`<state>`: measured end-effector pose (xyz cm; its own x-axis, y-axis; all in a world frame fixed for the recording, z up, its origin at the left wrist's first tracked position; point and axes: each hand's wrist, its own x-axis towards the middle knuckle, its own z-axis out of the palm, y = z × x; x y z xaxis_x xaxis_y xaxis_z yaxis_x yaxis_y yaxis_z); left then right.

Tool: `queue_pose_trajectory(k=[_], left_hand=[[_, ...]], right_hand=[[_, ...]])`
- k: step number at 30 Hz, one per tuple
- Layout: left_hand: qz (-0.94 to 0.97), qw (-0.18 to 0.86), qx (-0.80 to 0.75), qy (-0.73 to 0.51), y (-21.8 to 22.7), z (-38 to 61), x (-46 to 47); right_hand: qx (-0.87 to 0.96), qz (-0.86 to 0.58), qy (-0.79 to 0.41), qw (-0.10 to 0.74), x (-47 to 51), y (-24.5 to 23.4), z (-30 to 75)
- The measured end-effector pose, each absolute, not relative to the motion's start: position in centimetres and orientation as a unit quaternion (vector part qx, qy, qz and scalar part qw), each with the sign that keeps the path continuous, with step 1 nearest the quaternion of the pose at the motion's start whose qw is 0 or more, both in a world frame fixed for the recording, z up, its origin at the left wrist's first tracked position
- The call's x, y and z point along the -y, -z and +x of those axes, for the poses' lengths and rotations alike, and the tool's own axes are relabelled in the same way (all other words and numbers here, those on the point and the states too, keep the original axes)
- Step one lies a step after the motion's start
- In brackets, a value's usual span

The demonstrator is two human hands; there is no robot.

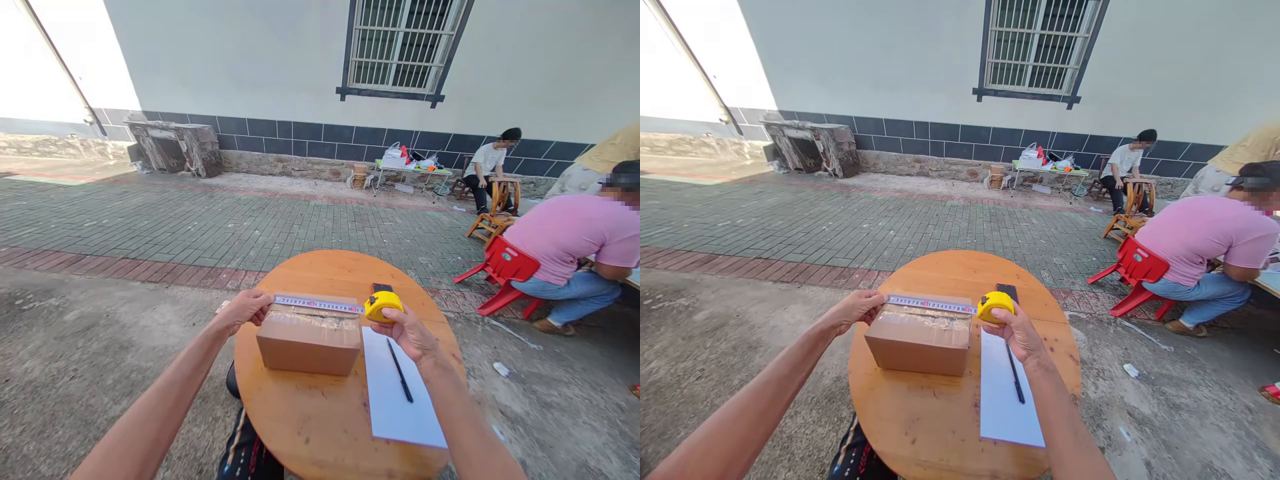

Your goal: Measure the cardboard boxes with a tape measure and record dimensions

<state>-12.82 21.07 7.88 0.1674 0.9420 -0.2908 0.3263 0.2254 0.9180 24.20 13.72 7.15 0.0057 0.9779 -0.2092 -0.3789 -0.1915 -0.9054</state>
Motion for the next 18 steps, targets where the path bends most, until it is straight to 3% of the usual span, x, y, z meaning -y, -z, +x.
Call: queue_pose_trajectory(k=[18], left_hand=[[0.563,0.499,-0.588,-0.296,-8.16,-12.62,-21.12]], right_hand=[[0.347,-0.447,-0.601,0.564,-13.65,-6.96,23.79]])
